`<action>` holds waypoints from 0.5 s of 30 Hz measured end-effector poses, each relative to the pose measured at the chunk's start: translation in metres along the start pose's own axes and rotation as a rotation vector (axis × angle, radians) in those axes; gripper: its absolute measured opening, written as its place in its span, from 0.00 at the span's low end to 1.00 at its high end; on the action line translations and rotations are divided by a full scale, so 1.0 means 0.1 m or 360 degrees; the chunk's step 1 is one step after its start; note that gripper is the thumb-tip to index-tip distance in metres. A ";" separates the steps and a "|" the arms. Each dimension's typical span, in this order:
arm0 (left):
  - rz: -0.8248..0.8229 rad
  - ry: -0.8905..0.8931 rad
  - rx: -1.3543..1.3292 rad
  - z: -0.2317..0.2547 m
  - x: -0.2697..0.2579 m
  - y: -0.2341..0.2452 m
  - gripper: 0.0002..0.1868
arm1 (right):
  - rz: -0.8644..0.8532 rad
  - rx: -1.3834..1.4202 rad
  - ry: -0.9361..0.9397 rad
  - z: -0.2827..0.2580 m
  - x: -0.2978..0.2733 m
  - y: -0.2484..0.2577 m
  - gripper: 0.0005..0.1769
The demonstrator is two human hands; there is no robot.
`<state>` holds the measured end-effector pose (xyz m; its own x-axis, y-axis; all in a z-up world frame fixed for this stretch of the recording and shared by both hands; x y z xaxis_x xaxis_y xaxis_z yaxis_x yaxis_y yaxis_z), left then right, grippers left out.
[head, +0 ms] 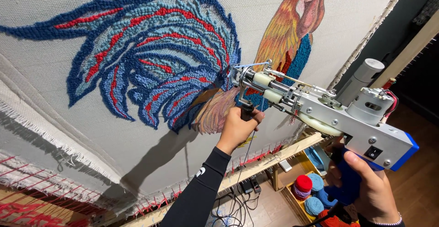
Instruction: Use a tufting gun to apply yarn to a canvas frame to create a rug with a rooster design.
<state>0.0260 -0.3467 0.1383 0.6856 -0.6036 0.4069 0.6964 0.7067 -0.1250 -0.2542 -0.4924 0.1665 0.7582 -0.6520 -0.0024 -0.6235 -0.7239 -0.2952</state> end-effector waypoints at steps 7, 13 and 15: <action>-0.0025 -0.0006 -0.0083 -0.09 0.02 0.03 0.07 | 0.0018 -0.0045 -0.0020 -0.04 -0.03 -0.09 0.24; -0.0021 -0.0010 0.0089 -0.03 0.03 0.05 0.13 | 0.0022 -0.0088 -0.0048 -0.06 -0.05 -0.16 0.25; -0.0016 -0.0007 0.0086 -0.05 0.05 0.06 0.05 | 0.0019 -0.0092 -0.0038 -0.06 -0.05 -0.17 0.25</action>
<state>0.0347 -0.3474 0.1354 0.6776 -0.6090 0.4122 0.6906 0.7197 -0.0719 -0.2486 -0.4784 0.1775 0.7546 -0.6556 -0.0287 -0.6420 -0.7285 -0.2391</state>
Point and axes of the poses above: each hand's wrist, its own x-axis towards the middle knuckle, its own y-axis out of the back of the hand, z = x × y, the point moved 5 cm from there along x, towards the middle knuckle, and after that the axes turned 4 degrees about -y, right-handed, at the moved point
